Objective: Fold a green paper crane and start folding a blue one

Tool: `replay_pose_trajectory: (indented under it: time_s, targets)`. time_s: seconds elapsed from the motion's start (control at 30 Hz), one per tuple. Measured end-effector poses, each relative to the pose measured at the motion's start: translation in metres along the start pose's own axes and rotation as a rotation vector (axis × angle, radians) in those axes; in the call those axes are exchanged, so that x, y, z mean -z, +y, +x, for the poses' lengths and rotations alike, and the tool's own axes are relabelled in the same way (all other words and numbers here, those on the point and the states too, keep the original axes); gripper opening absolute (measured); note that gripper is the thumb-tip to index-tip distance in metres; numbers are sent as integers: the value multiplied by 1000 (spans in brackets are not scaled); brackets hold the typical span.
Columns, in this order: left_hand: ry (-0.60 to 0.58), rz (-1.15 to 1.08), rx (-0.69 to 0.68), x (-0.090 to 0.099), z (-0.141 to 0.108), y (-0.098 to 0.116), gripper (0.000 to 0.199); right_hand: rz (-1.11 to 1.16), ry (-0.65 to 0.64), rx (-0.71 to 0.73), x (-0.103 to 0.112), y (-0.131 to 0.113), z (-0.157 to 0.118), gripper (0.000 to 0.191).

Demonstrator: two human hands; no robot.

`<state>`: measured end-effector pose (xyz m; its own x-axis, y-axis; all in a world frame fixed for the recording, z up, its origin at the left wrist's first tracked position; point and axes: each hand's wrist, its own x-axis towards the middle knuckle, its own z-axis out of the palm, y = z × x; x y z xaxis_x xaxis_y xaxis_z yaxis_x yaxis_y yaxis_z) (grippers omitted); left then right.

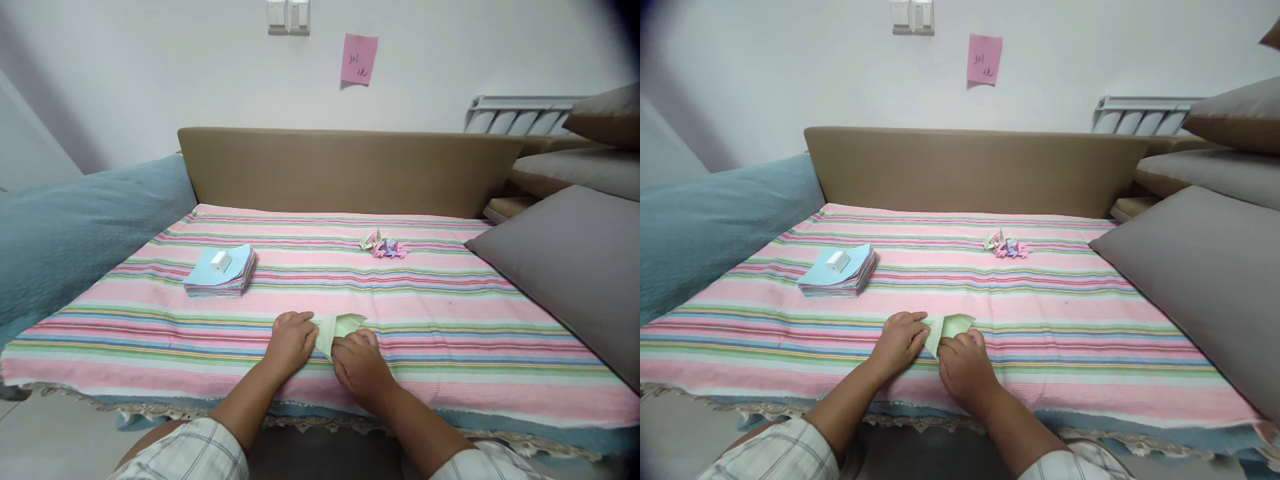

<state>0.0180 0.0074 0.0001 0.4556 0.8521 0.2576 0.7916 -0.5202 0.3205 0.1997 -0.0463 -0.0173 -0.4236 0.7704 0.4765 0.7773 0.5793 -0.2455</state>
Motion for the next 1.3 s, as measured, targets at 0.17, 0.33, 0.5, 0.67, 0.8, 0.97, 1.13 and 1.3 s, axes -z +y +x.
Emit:
replay_pose_trajectory:
  time_s: [0.17,0.33,0.5,0.67,0.8,0.97,1.13,1.3]
  targets:
    - [6,13,33,-11,11,-2,33,38,35,-3,-4,1,-3,17]
    - [-73,84,29,-17,16,-5,49,-4,20,-2,-4,1,-3,16]
    - [-80,105,1,-15,16,-5,49,-57,-22,-18,0,-1,0,10]
    - [-61,89,-92,-9,14,-7,45,-71,-22,-18,1,-2,1,12]
    - [-63,95,-171,-3,10,-9,37,-63,-22,-15,1,-1,1,12]
    - [-60,88,-205,3,2,-12,33,-68,-23,-12,1,-1,1,12]
    - [-69,87,-211,7,-5,-16,30,-24,-19,-13,-1,1,0,14]
    - [-100,138,-225,12,-11,-14,26,43,20,-11,-5,4,-2,18]
